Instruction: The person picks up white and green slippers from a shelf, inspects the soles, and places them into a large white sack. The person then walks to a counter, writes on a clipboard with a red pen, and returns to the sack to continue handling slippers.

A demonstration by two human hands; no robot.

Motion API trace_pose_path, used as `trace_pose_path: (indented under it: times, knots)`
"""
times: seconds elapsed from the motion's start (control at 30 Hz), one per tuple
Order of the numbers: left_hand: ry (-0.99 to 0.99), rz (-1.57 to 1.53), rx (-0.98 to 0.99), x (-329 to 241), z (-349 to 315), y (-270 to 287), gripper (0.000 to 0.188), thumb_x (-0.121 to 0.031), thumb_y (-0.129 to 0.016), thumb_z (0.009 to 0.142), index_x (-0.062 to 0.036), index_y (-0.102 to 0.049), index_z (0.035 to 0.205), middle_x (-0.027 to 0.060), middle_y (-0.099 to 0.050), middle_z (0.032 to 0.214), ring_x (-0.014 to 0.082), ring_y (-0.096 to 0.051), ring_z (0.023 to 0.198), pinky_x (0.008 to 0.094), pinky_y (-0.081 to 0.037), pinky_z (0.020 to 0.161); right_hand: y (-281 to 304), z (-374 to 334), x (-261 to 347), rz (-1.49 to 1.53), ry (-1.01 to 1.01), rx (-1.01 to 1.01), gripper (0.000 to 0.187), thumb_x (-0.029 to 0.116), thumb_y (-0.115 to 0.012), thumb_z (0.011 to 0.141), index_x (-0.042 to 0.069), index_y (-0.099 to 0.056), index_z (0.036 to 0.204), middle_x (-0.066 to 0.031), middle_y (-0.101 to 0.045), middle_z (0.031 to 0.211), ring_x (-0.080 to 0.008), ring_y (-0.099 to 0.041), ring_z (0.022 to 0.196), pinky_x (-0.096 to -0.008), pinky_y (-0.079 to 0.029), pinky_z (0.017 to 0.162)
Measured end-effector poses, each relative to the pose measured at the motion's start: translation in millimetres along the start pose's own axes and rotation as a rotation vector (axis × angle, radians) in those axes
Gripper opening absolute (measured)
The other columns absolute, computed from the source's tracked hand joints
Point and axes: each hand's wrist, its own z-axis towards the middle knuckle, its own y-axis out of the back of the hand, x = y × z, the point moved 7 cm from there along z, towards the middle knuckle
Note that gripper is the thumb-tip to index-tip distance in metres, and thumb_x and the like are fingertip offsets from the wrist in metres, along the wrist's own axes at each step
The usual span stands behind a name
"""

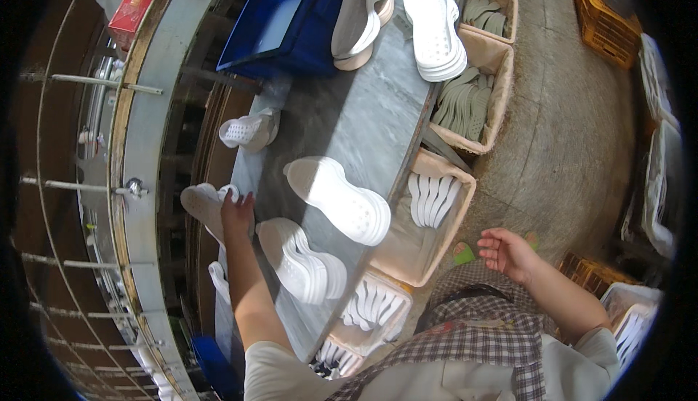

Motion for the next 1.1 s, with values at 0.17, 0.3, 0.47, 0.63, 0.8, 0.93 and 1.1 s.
trace_pose_path:
  times: [0.17, 0.3, 0.47, 0.63, 0.8, 0.93, 1.1]
  knots:
    - [0.097, -0.024, 0.003, 43, 45, -114, 0.078, -0.037, -0.064, 0.085, -0.0133, -0.019, 0.145, 0.019, -0.013, 0.146, 0.0402, -0.03, 0.128, 0.0557, -0.039, 0.098, -5, 8, -15, 0.04, 0.085, -0.105, 0.017, 0.025, -0.051, 0.091, 0.011, -0.058, 0.098, -0.0032, -0.066, 0.088, -0.0166, -0.063, 0.076, -0.0305, -0.048, 0.061]
    - [0.064, -0.059, 0.142, 54, 82, -160, 0.067, -0.038, -0.06, 0.088, -0.0135, -0.028, 0.141, 0.0146, -0.024, 0.144, 0.0358, -0.029, 0.128, 0.0499, -0.042, 0.094, 4, 6, -35, 0.134, 0.115, -0.188, 0.016, 0.024, -0.052, 0.091, 0.011, -0.058, 0.097, -0.0033, -0.066, 0.087, -0.0169, -0.062, 0.074, -0.0299, -0.048, 0.06]
    - [0.149, -0.197, 0.171, 68, 174, -161, 0.04, -0.032, -0.056, 0.09, -0.0088, -0.047, 0.121, 0.0124, -0.048, 0.117, 0.0284, -0.048, 0.1, 0.0363, -0.048, 0.068, 4, 4, -52, 0.201, 0.13, -0.209, 0.017, 0.025, -0.052, 0.09, 0.011, -0.057, 0.098, -0.0038, -0.065, 0.087, -0.0165, -0.061, 0.073, -0.0291, -0.047, 0.061]
    - [0.321, -0.382, 0.235, 44, 131, -151, 0.021, -0.018, -0.05, 0.092, -0.005, -0.052, 0.109, 0.0103, -0.054, 0.099, 0.0244, -0.053, 0.086, 0.0294, -0.046, 0.059, -23, 6, -29, 0.027, 0.201, -0.125, 0.019, 0.024, -0.052, 0.091, 0.01, -0.055, 0.104, -0.0032, -0.064, 0.093, -0.0141, -0.06, 0.077, -0.0273, -0.046, 0.065]
    - [0.31, -0.386, 0.548, 35, -117, -175, 0.029, -0.019, -0.056, 0.089, -0.0028, -0.053, 0.113, 0.016, -0.055, 0.104, 0.0258, -0.054, 0.095, 0.0293, -0.048, 0.061, -85, 5, 42, -0.42, 0.472, 0.079, 0.032, 0.023, -0.053, 0.092, 0.007, -0.05, 0.119, -0.0023, -0.062, 0.104, -0.0106, -0.056, 0.089, -0.0241, -0.044, 0.072]
    - [0.09, 0.097, 0.527, 56, -306, -175, 0.046, -0.014, -0.058, 0.085, 0.0008, -0.042, 0.125, 0.0176, -0.056, 0.107, 0.0259, -0.059, 0.092, 0.0306, -0.053, 0.058, -160, -5, 73, -0.625, 0.62, 0.404, 0.047, 0.031, -0.047, 0.097, 0.009, -0.037, 0.137, -0.0068, -0.057, 0.123, -0.0147, -0.052, 0.11, -0.0302, -0.041, 0.09]
    - [0.151, 0.197, 0.651, 133, -421, -216, 0.075, -0.005, -0.067, 0.071, 0.0002, -0.031, 0.137, 0.0151, -0.051, 0.12, 0.0269, -0.054, 0.107, 0.0335, -0.049, 0.086, -196, -61, 74, -0.154, 0.614, 0.825, 0.088, 0.063, -0.038, 0.088, 0.011, 0.001, 0.147, -0.0107, -0.008, 0.153, -0.0265, -0.015, 0.139, -0.0425, -0.019, 0.113]
